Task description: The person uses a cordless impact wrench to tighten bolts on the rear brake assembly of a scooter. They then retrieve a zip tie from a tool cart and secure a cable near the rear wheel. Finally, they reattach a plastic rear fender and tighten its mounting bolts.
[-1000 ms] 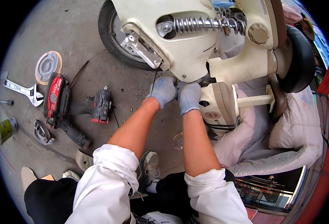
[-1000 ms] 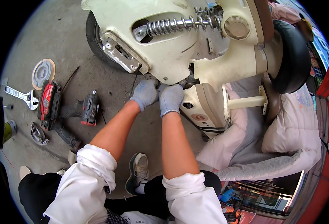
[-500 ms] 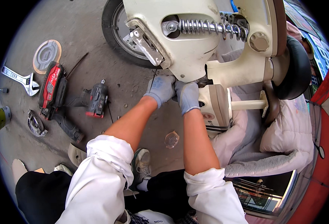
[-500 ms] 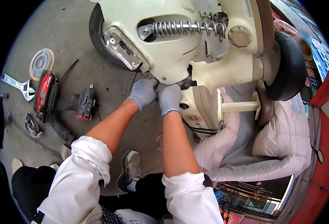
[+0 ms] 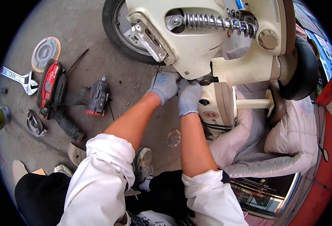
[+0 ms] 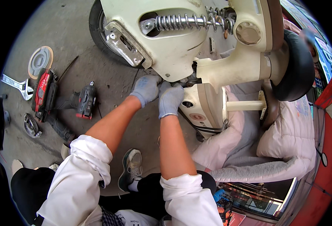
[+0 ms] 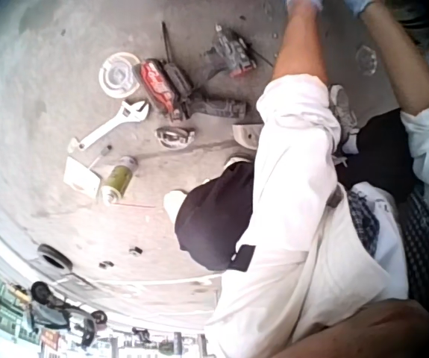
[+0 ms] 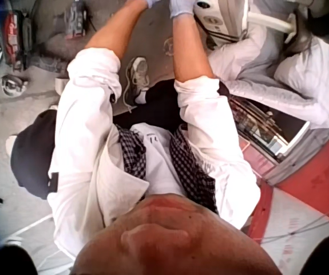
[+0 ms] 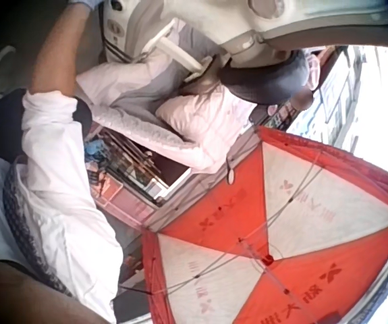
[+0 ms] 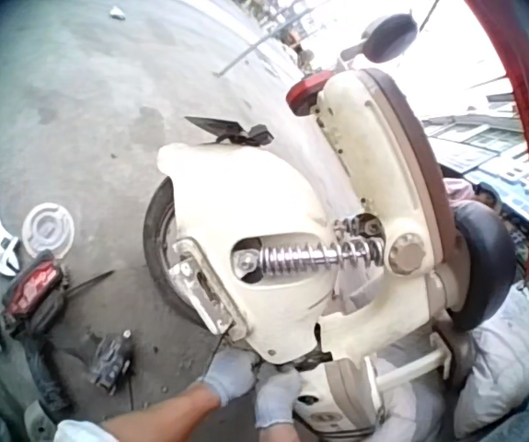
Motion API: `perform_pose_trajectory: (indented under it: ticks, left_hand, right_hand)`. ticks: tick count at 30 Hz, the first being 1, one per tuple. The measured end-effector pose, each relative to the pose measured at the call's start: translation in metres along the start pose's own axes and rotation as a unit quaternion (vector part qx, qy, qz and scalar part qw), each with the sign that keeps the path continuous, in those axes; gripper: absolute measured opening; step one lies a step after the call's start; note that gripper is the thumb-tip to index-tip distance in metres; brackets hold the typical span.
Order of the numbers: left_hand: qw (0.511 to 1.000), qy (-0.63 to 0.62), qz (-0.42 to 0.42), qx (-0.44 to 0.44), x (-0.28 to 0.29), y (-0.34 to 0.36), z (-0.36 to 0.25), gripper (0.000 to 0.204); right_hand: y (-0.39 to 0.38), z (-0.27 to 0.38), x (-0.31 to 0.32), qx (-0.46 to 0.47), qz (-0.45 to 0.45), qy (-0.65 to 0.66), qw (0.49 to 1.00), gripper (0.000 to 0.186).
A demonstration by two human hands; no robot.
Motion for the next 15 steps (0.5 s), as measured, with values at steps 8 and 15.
perform_pose_trajectory:
  ticks: [8, 15]
  left_hand:
    - [0.998, 0.015, 0.041, 0.044, 0.018, -0.008, 0.007, 0.022]
    - [0.988, 0.009, 0.154, -0.005, 0.014, 0.004, 0.000, 0.025]
  right_hand:
    - [-0.041, 0.040, 0.010, 0.036, -0.061, -0.036, 0.997, 0.030]
    - [-0.024, 0.017, 0.005, -0.030, 0.043, 0.107, 0.993, 0.017]
Point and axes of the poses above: each hand's wrist, its own y-axis towards the middle knuckle, its own x-axis out of the back of the hand, z = x × y, the point moved 5 cm from there along y, towards the middle knuckle, and after that the axes turned 8 degrees about -x, right-handed, at the moved point
